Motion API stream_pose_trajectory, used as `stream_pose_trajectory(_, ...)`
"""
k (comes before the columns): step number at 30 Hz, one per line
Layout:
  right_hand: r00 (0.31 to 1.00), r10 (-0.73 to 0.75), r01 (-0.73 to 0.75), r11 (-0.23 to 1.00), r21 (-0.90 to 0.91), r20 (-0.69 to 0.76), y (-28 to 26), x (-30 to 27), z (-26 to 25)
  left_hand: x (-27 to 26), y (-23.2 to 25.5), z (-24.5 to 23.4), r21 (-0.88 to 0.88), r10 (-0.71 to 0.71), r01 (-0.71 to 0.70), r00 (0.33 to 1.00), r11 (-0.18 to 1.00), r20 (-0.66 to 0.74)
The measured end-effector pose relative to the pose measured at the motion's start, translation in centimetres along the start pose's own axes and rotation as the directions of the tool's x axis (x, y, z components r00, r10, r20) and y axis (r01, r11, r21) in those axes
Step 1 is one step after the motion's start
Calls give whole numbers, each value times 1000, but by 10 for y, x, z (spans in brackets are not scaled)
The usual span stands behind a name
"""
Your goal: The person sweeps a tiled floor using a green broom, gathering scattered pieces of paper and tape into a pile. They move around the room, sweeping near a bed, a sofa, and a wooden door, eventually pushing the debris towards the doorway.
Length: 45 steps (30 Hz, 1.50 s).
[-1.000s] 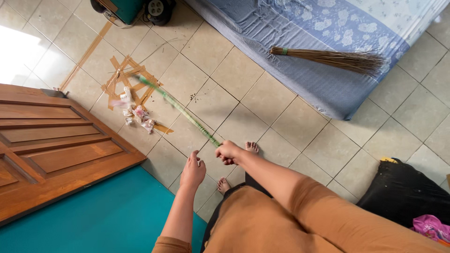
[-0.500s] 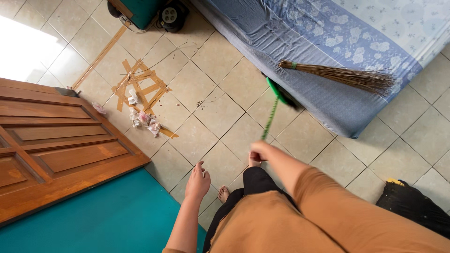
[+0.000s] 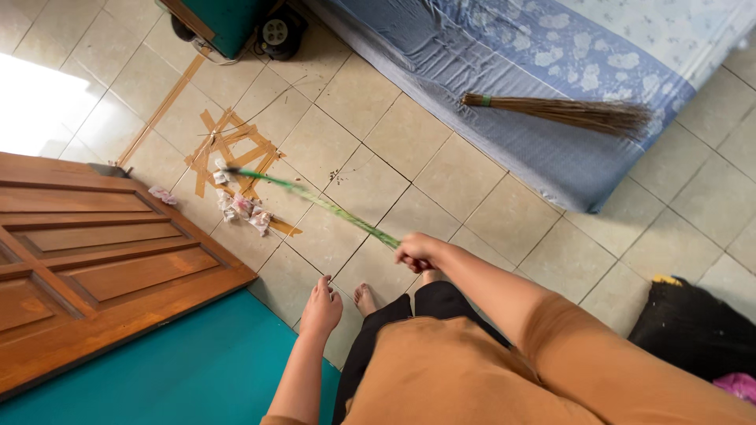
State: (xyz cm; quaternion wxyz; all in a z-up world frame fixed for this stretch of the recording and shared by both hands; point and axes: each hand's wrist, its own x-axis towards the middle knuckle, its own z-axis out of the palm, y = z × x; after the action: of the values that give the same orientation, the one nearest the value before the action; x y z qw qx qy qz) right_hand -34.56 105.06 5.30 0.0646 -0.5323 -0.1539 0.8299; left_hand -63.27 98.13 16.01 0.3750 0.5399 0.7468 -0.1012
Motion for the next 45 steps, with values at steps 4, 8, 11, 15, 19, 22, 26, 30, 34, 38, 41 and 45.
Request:
stream_pose_trajectory(4, 854, -188, 27, 947, -320, -485, 90, -98, 1, 13, -21, -4, 65, 94, -96, 995, 993, 38)
stream_pose_trajectory(8, 663, -78, -295, 887, -355, -744, 201, -150, -2, 20, -41, -20, 80, 235, -239, 970, 968, 62)
stream_pose_trajectory(11, 599, 213, -324, 946, 10, -772, 278, -142, -24, 23, -62, -31, 84, 293, -300, 952, 950, 84)
stream_pose_trajectory(15, 673, 400, -50, 864, 502, -622, 328, -108, -43, 23, -98, -45, 127, 314, -325, 944, 937, 100)
stream_pose_trajectory(19, 917, 300, 15, 635, 772, -265, 312, -17, 27, 16, -133, -53, 165, 283, -304, 949, 938, 139)
stream_pose_trajectory(22, 983, 182, -93, 581, 808, -17, 267, 76, 164, 10, -146, -60, 151, 217, -237, 967, 960, 135)
stream_pose_trajectory(26, 976, 130, -214, 730, 649, 176, 210, 138, 321, 3, -147, -68, 51, 146, -148, 989, 988, 30)
stream_pose_trajectory(30, 965, 166, -263, 661, 703, 205, 163, 149, 279, 7, -152, -71, 32, 177, -176, 984, 984, -32)
stream_pose_trajectory(34, 971, 17, -200, 599, 775, 238, 157, 95, 167, 18, -145, -62, 33, 277, -276, 960, 961, -33)
stream_pose_trajectory(38, 977, -70, 192, 687, 700, -199, 213, -17, 124, 23, -112, -50, 46, 309, -311, 950, 949, 36)
stream_pose_trajectory(41, 812, 27, 337, 793, 507, -582, 258, -82, 92, 20, -87, -42, 75, 319, -324, 945, 943, 75)
stream_pose_trajectory(45, 523, 241, 249, 874, 417, -818, 317, -116, 5, 25, -56, -33, 105, 340, -349, 936, 931, 92)
